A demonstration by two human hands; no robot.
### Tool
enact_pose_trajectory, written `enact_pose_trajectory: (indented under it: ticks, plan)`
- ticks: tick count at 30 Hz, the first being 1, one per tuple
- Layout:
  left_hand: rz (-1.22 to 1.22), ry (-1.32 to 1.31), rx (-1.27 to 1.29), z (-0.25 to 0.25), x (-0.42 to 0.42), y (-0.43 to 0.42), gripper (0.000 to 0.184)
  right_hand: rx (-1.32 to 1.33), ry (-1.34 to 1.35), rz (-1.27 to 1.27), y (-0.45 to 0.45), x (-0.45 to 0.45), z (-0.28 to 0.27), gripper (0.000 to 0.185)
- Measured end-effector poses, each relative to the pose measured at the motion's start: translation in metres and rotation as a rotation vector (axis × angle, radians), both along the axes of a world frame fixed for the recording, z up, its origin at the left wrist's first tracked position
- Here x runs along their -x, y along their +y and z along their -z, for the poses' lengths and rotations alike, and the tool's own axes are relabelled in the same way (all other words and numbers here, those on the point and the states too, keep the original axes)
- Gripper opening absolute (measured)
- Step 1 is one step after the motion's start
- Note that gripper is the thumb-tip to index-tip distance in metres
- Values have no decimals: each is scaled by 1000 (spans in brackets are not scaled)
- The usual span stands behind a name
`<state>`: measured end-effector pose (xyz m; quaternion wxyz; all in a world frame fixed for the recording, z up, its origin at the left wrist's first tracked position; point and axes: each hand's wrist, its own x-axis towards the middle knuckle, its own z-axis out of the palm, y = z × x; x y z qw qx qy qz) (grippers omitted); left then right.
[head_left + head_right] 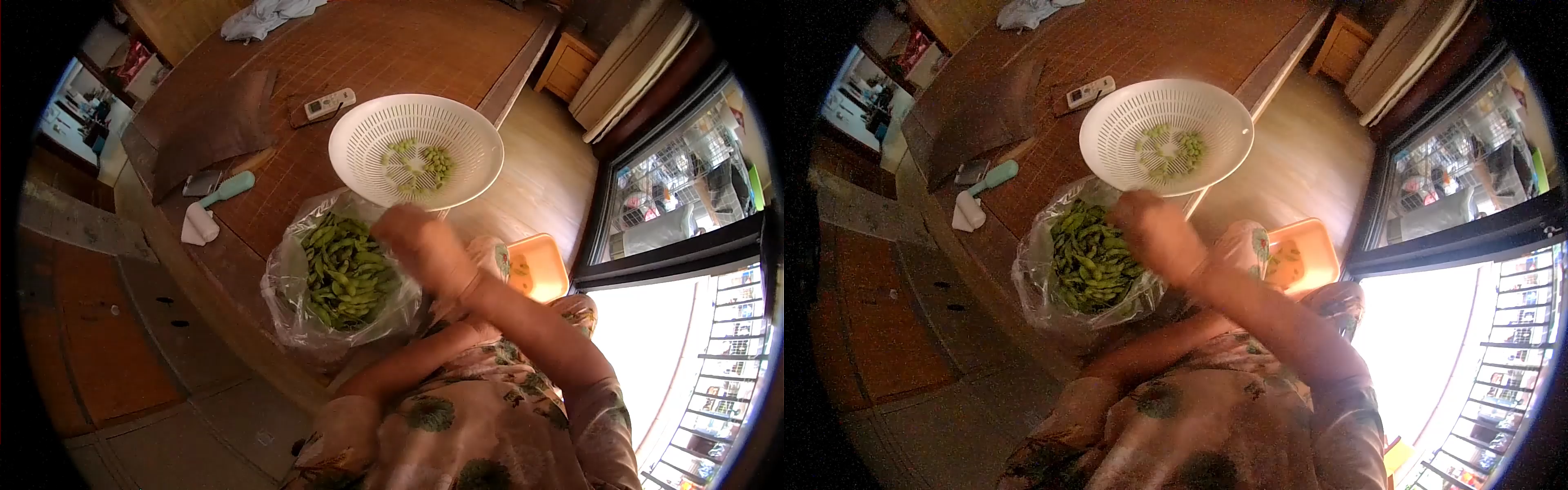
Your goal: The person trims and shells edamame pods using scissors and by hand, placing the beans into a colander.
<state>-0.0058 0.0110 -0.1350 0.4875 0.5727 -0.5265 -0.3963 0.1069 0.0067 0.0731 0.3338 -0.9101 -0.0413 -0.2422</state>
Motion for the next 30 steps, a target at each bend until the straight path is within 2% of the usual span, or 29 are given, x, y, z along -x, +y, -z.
enact_pose_trajectory:
  ticks: [1, 2, 6, 9, 12, 15, 18, 19, 21, 22, 25, 28, 30]
  plan:
    - [37, 22, -19, -5, -3, 1, 17, -10, 57, -80, 17, 4, 4, 28]
    - [73, 45, -39, -10, -6, 4, 18, 246, 79, -179, 26, 1, 25, 30]
    - [47, 28, -60, -34, -10, 12, 17, 320, 428, -145, 62, 10, 17, 29]
    - [4, 53, -51, -42, -10, 13, 17, 323, 231, -91, 69, 13, 28, 30]
    - [-32, 34, -28, -44, -7, 13, 15, 275, 274, -123, 68, 16, 22, 32]
    - [18, -48, -44, -36, -8, 10, 14, 225, 189, -147, 60, 14, 28, 31]
    - [38, -69, -12, -20, -10, 9, 13, -100, 143, -192, 40, 26, 22, 31]
    - [32, -61, 10, -14, -8, 8, 13, -143, 209, -166, 35, 29, 18, 31]
    - [145, -56, -119, -34, -13, 9, 14, -233, 337, -106, 29, 34, 6, 30]
    - [202, -59, -183, -45, -17, 8, 14, -163, 301, -125, 30, 32, 16, 30]
    - [78, -65, -89, -28, -1, 8, 15, 26, 240, -147, 49, 22, 46, 32]
    - [29, 70, -124, -55, -5, 16, 16, 140, 339, -106, 72, 19, 47, 30]
    - [38, 62, -129, -60, -8, 17, 15, 162, 293, -113, 72, 18, 40, 33]
